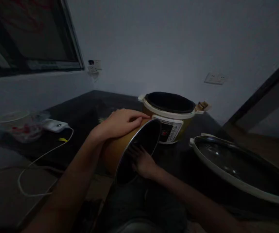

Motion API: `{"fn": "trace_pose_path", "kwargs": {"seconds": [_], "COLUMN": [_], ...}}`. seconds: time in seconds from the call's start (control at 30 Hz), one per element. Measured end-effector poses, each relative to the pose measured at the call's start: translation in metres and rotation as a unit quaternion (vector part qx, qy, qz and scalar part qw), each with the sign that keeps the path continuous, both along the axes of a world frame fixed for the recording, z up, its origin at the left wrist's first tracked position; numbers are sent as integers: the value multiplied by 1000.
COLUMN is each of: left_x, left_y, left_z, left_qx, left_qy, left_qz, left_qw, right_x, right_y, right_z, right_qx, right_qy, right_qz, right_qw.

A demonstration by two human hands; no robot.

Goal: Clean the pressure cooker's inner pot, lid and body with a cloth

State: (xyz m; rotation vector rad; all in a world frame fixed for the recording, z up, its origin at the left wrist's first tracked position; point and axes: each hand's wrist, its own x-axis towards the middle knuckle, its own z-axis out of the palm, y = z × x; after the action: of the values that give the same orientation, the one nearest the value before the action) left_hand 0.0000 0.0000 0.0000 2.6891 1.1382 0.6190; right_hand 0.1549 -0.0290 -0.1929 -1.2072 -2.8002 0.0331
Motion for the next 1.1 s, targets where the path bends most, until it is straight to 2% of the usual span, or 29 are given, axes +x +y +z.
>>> {"fn": "trace_pose_path", "kwargs": {"seconds": [0.13,0.23,0.33,0.43,0.57,0.73,0.83,1.0,1.1], "left_x": [2,2,1,2,3,-1,-7,-20,-25], "left_y": [-1,-1,0,2,5,6,6,6,4], "left_z": [0,-1,-2,-3,-3,-3,-2,2,2], "left_qx": [0,4,9,14,7,1,-9,-26,26], "left_qy": [6,7,1,-8,-13,-7,-6,11,10], "left_qz": [1,6,7,-1,-8,-21,-41,-28,17], "left_qw": [1000,1000,1000,1000,1000,1000,999,999,999], "right_x": [26,43,52,51,42,27,15,-12,-26], "right_y": [31,50,54,39,1,-38,-47,-47,-46], "right_z": [20,36,40,31,14,12,12,4,0], "right_qx": [105,199,233,187,52,-94,-110,-66,-45], "right_qy": [-43,-52,-55,-43,15,95,128,113,101], "right_qz": [-16,-6,7,23,36,77,89,91,94], "right_qw": [993,979,971,981,998,988,982,987,989]}}
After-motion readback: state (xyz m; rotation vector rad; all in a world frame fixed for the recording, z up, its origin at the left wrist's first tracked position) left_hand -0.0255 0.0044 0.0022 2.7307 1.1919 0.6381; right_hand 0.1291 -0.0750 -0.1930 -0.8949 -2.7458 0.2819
